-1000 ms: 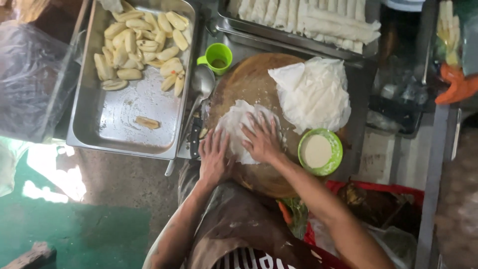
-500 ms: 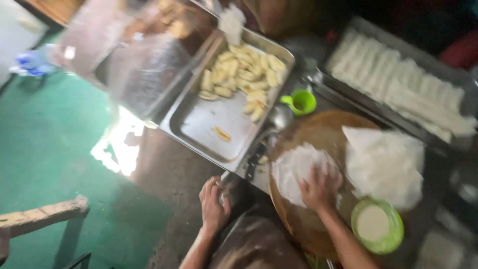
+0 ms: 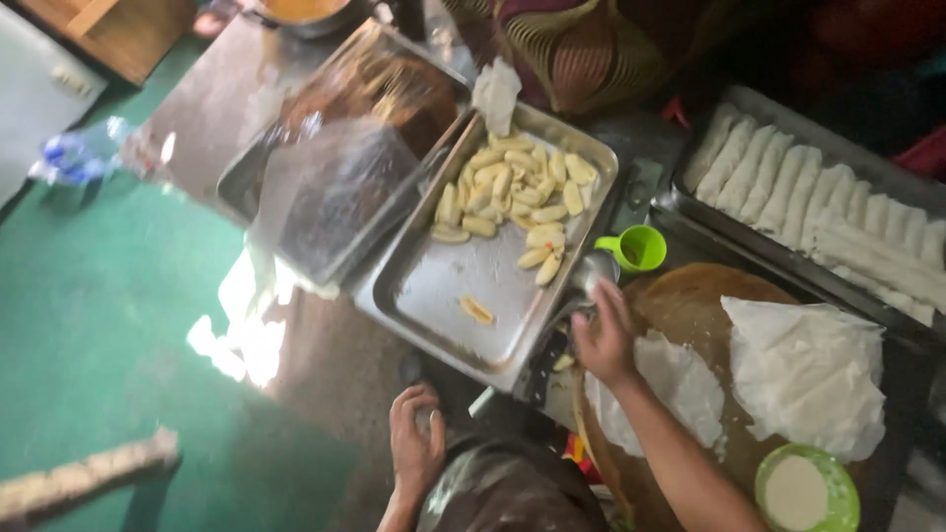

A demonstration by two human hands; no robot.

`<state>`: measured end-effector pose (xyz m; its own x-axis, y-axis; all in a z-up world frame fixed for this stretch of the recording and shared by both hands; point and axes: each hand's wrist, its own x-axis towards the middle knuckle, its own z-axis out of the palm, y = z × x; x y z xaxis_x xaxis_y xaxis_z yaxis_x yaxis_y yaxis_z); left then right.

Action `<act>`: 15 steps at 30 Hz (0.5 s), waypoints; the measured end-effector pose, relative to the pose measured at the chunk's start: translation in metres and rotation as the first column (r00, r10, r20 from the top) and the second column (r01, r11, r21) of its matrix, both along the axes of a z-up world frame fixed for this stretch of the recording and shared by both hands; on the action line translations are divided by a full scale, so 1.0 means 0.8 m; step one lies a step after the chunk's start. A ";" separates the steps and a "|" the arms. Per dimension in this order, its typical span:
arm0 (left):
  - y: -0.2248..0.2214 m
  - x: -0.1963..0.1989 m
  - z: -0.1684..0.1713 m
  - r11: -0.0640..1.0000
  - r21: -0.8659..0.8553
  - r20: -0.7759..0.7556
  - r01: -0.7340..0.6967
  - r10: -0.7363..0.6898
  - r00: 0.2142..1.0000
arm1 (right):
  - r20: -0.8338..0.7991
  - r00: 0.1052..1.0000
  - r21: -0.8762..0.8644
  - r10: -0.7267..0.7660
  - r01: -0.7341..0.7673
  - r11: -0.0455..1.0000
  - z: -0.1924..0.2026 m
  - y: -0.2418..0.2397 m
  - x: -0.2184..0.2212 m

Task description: Wrapping peeled banana slices in thin white wrappers to prepare them for frying or cooking.

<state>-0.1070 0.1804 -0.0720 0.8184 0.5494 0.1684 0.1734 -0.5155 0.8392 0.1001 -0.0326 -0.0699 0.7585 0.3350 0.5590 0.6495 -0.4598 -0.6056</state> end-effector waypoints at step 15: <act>0.186 0.119 -0.031 0.773 -0.591 -0.622 -0.231 -0.254 0.741 | -0.464 0.749 -0.689 -0.473 0.030 0.724 -0.114 0.175 0.376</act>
<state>-0.0114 0.3293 -0.0969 0.5856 0.3146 -0.7471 0.7768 0.0457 0.6281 0.4005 0.1070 -0.1610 0.9482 0.1648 -0.2715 0.0719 -0.9440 -0.3219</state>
